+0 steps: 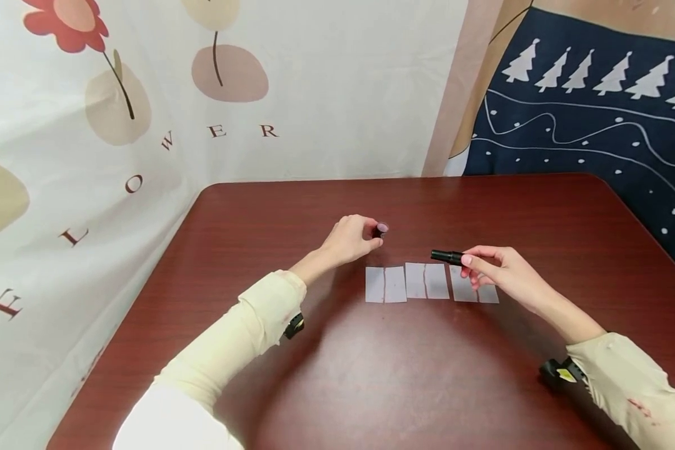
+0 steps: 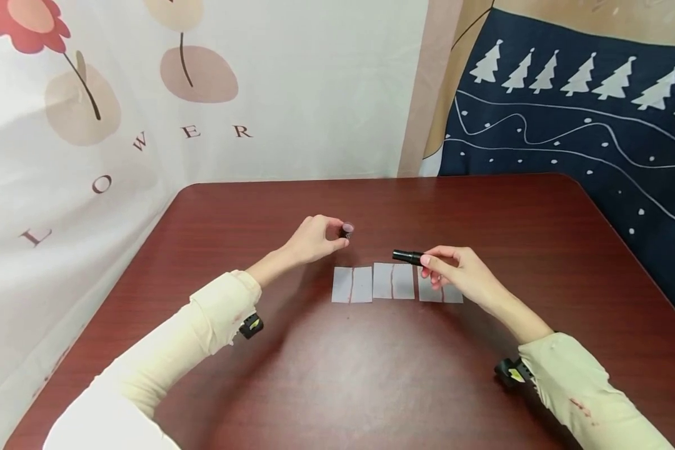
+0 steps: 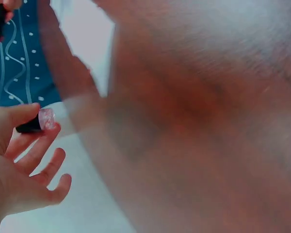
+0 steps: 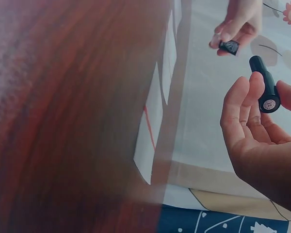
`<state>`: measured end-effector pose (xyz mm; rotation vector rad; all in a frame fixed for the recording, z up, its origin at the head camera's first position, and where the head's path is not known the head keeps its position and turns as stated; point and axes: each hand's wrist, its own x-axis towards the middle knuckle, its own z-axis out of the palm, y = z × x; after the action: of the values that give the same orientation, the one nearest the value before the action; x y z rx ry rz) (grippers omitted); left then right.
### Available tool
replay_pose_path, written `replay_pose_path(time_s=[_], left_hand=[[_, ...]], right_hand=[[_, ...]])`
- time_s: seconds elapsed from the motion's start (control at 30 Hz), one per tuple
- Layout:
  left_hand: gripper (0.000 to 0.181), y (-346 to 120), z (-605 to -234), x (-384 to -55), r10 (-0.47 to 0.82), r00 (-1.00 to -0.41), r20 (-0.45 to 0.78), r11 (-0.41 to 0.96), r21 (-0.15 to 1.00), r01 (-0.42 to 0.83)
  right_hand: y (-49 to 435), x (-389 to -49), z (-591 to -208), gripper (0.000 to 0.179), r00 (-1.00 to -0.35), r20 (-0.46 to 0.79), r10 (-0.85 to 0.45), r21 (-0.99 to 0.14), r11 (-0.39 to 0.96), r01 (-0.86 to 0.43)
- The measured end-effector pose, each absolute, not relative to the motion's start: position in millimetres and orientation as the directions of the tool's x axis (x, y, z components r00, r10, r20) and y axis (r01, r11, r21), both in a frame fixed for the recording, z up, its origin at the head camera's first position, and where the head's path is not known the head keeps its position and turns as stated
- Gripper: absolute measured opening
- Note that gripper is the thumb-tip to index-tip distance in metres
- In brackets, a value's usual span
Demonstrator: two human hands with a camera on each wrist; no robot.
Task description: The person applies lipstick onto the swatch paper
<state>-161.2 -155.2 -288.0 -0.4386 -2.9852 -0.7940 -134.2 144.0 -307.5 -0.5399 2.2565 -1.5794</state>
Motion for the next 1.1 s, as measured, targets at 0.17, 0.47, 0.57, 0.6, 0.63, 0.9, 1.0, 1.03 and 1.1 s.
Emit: replay_pose_path(time_s=[0.17, 0.47, 0.57, 0.6, 0.63, 0.9, 1.0, 1.03, 1.1], left_hand=[[0.017, -147.1, -274.9, -153.2, 0.366, -0.924, 0.107, 0.855, 0.354, 0.380], [0.027, -127.3, -279.8, -137.2, 0.541, -0.838, 0.075, 0.793, 0.287, 0.538], [0.028, -117.4, -282.6, -134.5, 0.569, -0.819, 0.071, 0.771, 0.300, 0.562], [0.028, -114.3, -283.7, -133.8, 0.575, -0.815, 0.069, 0.764, 0.311, 0.565], [0.028, -112.2, -283.9, -133.3, 0.579, -0.813, 0.066, 0.760, 0.317, 0.567], [0.029, -107.8, -285.7, -128.9, 0.579, -0.814, 0.039, 0.753, 0.356, 0.553], [0.030, -108.3, -287.0, -128.0, 0.583, -0.812, 0.028, 0.751, 0.363, 0.551], [0.031, -108.5, -287.5, -127.8, 0.583, -0.812, 0.026, 0.751, 0.363, 0.551], [0.031, -108.7, -288.3, -127.5, 0.585, -0.811, 0.024, 0.752, 0.359, 0.553]], right_hand=[[145.7, -136.8, -304.3, 0.039, -0.880, -0.053, -0.472, -0.934, 0.336, -0.124], [143.6, -137.2, -304.0, 0.037, -0.885, -0.037, -0.465, -0.942, 0.311, -0.124], [145.0, -134.7, -304.9, 0.036, -0.886, -0.043, -0.462, -0.940, 0.319, -0.121], [145.6, -133.8, -305.0, 0.036, -0.887, -0.045, -0.460, -0.939, 0.322, -0.120], [145.6, -133.6, -305.2, 0.035, -0.888, -0.046, -0.458, -0.939, 0.324, -0.119], [145.4, -133.3, -307.6, 0.032, -0.887, -0.048, -0.459, -0.940, 0.320, -0.115], [144.9, -133.0, -308.6, 0.032, -0.886, -0.048, -0.462, -0.940, 0.321, -0.117], [144.8, -132.8, -309.0, 0.032, -0.885, -0.048, -0.462, -0.940, 0.321, -0.117], [144.4, -132.7, -310.0, 0.031, -0.884, -0.045, -0.466, -0.939, 0.321, -0.121]])
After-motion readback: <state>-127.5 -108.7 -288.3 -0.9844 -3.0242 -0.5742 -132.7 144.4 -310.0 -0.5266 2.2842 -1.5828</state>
